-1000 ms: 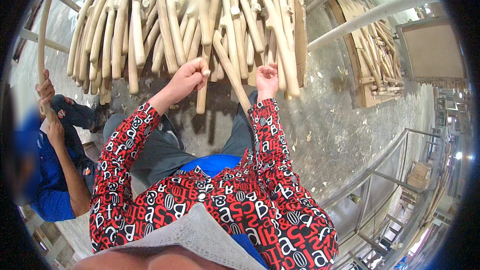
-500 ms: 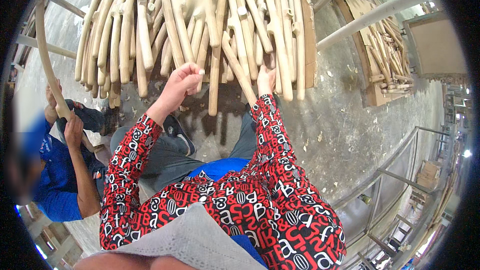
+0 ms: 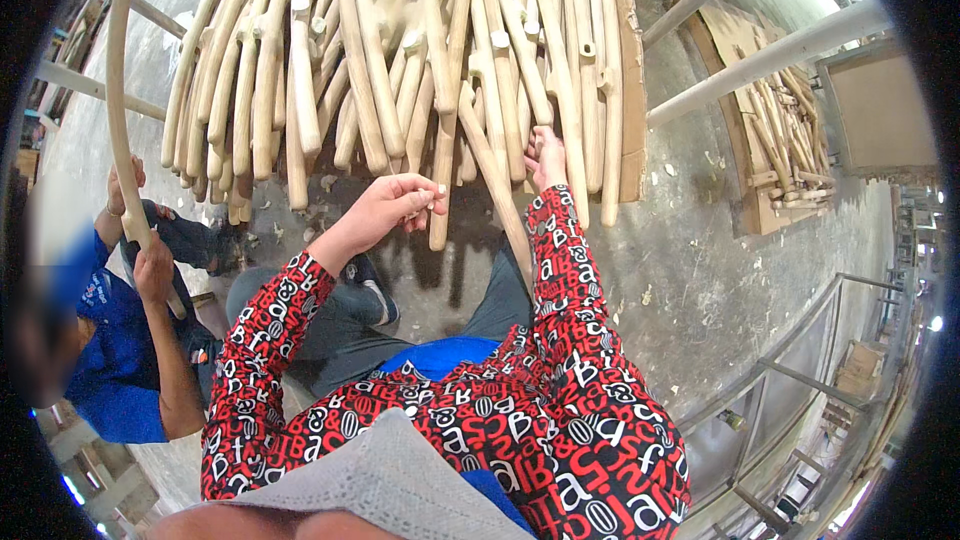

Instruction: The person sits on the floor and smooths wooden handles by hand, picking them up one at a time from a pile, rubbing the surface, and placing them back. Another person works alongside doing the same.

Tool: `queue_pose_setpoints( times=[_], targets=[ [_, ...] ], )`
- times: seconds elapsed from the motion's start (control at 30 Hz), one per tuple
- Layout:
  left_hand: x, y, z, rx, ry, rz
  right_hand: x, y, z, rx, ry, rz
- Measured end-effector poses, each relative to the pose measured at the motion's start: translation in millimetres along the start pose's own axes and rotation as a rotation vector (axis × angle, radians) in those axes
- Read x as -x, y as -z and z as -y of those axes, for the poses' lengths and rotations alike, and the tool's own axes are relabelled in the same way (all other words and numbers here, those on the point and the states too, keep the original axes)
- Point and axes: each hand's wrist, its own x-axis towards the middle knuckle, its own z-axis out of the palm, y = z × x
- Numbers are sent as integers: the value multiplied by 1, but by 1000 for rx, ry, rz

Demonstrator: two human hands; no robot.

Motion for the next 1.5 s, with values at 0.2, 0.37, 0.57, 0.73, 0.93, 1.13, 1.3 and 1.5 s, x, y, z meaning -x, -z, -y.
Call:
queue_pose_setpoints(
  times=[0.2, 0.37, 0.57, 0.73, 0.93, 1.13, 1.3, 1.5],
  targets=[
    [3, -5, -8, 60, 93, 36, -24, -5, 4, -500, 24, 81],
    [8, 0, -22, 75, 88, -29, -25, -45, 43, -425, -190, 522],
    [0, -6, -25, 131, 59, -17, -8, -83, 41, -771, -200, 640],
    [-3, -10, -29, 55, 24, -2, -25, -73, 74, -737, -174, 831],
    [-2, -7, -15, -114, 66, -41, -10, -86, 100, 24, 171, 503],
    [0, -2, -22, -184, -73, -139, 51, -66, 46, 518, 605, 448],
    [-8, 7, -13, -100, -99, -174, 91, -109, 27, 570, 656, 454],
    [-8, 8, -15, -142, -72, -111, 82, -91, 44, 1368, 953, -106]
  ],
)
